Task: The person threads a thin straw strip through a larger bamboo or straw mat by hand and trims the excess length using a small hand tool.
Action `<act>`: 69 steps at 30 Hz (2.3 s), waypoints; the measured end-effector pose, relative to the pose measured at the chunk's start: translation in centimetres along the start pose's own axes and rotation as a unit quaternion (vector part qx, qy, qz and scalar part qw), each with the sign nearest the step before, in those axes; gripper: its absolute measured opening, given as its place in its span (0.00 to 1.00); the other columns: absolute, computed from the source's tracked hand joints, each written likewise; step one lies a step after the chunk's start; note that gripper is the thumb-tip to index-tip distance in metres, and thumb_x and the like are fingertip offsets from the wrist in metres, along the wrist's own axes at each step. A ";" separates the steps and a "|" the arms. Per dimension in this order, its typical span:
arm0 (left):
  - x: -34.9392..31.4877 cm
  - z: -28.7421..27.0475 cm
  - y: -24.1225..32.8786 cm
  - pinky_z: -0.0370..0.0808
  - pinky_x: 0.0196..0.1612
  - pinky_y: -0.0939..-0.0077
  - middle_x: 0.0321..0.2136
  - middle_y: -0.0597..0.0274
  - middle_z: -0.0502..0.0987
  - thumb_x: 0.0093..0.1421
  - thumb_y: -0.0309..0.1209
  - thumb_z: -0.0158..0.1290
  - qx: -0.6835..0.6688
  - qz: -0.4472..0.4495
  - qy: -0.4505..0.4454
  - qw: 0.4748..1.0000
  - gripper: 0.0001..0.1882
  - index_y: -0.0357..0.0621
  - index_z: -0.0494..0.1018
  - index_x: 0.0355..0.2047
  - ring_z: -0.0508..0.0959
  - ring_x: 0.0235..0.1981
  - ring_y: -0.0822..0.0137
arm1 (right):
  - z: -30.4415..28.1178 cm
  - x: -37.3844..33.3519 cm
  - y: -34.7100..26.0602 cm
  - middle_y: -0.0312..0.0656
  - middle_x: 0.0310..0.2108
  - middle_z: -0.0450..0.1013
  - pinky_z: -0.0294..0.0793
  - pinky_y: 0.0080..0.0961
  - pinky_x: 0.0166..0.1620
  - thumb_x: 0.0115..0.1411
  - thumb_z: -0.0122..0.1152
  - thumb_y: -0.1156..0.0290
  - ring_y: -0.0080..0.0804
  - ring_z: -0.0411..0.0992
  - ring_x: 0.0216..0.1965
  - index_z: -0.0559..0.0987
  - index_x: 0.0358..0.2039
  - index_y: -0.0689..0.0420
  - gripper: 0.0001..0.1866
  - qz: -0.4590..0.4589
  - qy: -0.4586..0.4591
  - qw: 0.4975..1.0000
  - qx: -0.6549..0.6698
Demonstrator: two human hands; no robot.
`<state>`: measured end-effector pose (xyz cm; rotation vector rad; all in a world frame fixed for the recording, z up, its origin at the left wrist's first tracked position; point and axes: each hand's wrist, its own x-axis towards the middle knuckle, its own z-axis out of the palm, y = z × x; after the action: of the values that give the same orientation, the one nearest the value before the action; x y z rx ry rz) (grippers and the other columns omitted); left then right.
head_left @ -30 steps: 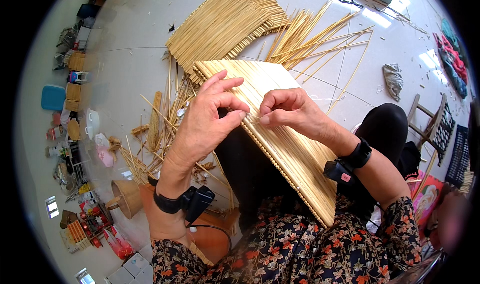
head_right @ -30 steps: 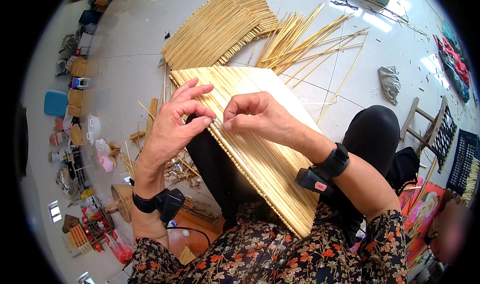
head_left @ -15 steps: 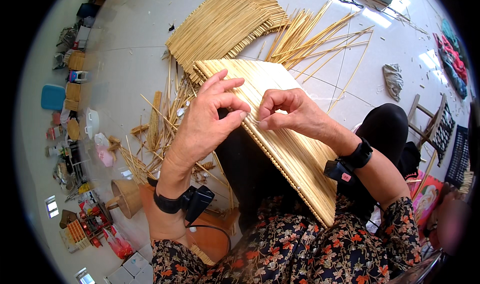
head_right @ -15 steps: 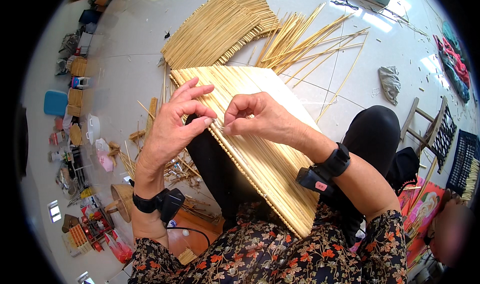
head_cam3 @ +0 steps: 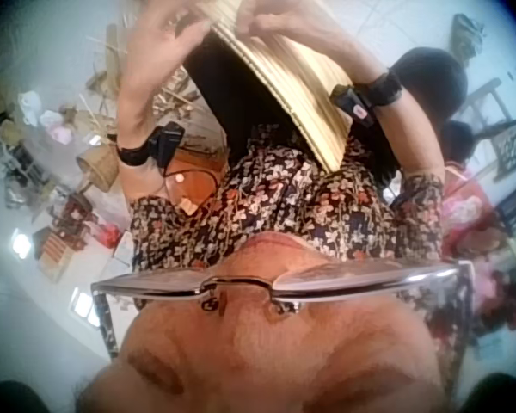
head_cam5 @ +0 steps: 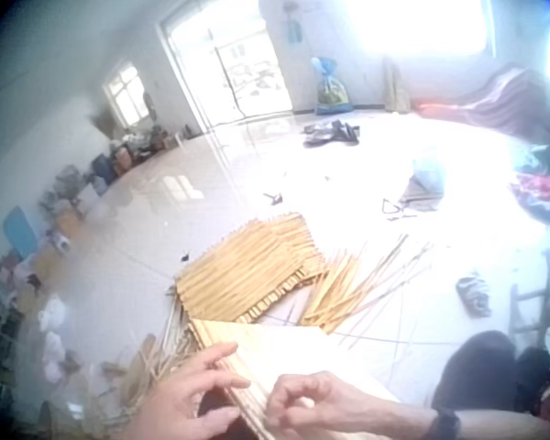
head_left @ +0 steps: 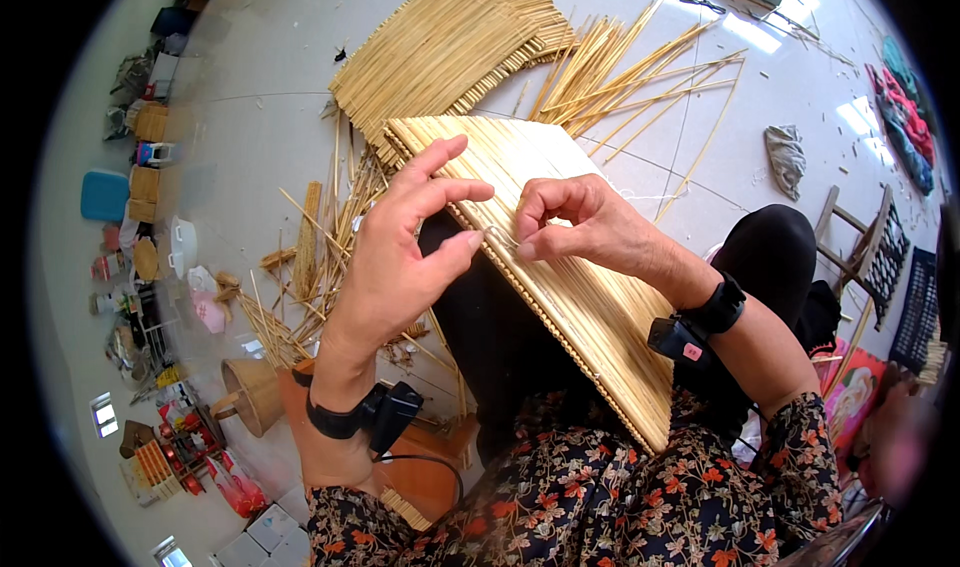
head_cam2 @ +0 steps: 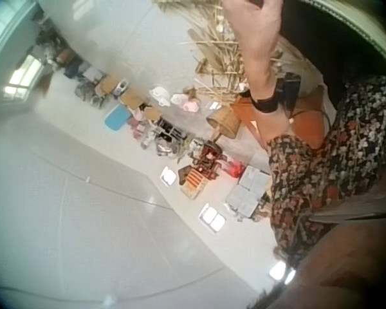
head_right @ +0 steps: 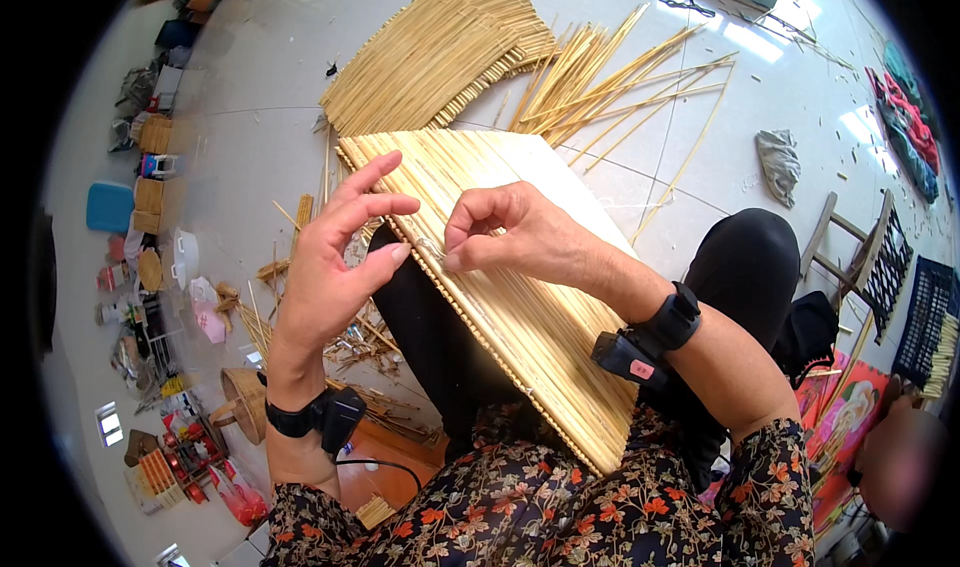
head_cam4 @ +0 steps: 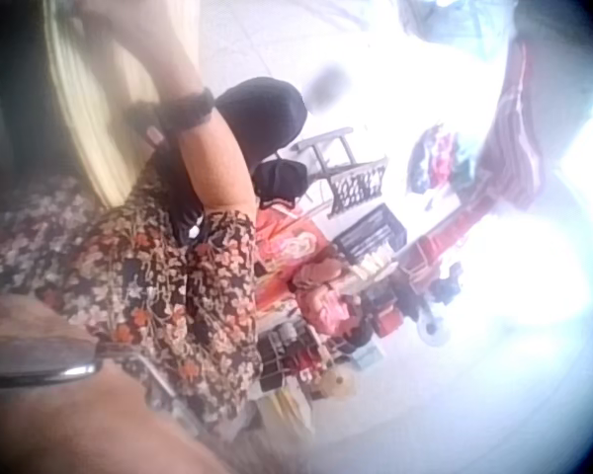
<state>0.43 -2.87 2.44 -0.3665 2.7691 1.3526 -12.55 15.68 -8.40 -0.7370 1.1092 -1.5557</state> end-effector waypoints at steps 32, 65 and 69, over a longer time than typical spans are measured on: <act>0.2 1.7 -0.6 0.70 0.63 0.58 0.53 0.51 0.80 0.58 0.22 0.60 0.034 0.031 0.066 0.997 0.07 0.37 0.80 0.38 0.77 0.57 0.50 | -0.3 0.1 0.0 0.32 0.31 0.80 0.74 0.20 0.44 0.59 0.64 0.72 0.17 0.75 0.35 0.82 0.33 0.59 0.05 0.030 -0.011 0.999 0.022; 0.4 0.7 -0.5 0.73 0.60 0.67 0.59 0.53 0.77 0.63 0.23 0.55 0.087 0.051 0.021 0.995 0.10 0.37 0.82 0.43 0.78 0.57 0.59 | 0.2 0.4 0.9 0.31 0.35 0.78 0.72 0.16 0.41 0.70 0.62 0.69 0.14 0.72 0.36 0.81 0.40 0.58 0.06 -0.029 0.033 0.995 0.093; 0.4 0.7 -0.9 0.74 0.59 0.68 0.58 0.53 0.77 0.64 0.23 0.55 0.097 0.055 0.027 0.993 0.10 0.37 0.82 0.43 0.78 0.56 0.60 | 0.4 0.4 0.7 0.33 0.37 0.80 0.75 0.17 0.44 0.70 0.62 0.69 0.14 0.74 0.38 0.80 0.40 0.58 0.06 -0.035 0.036 0.994 0.096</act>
<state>0.19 -2.90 1.28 -0.2485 2.9730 1.0943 -12.02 15.20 -8.94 -0.5977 0.9784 -1.7327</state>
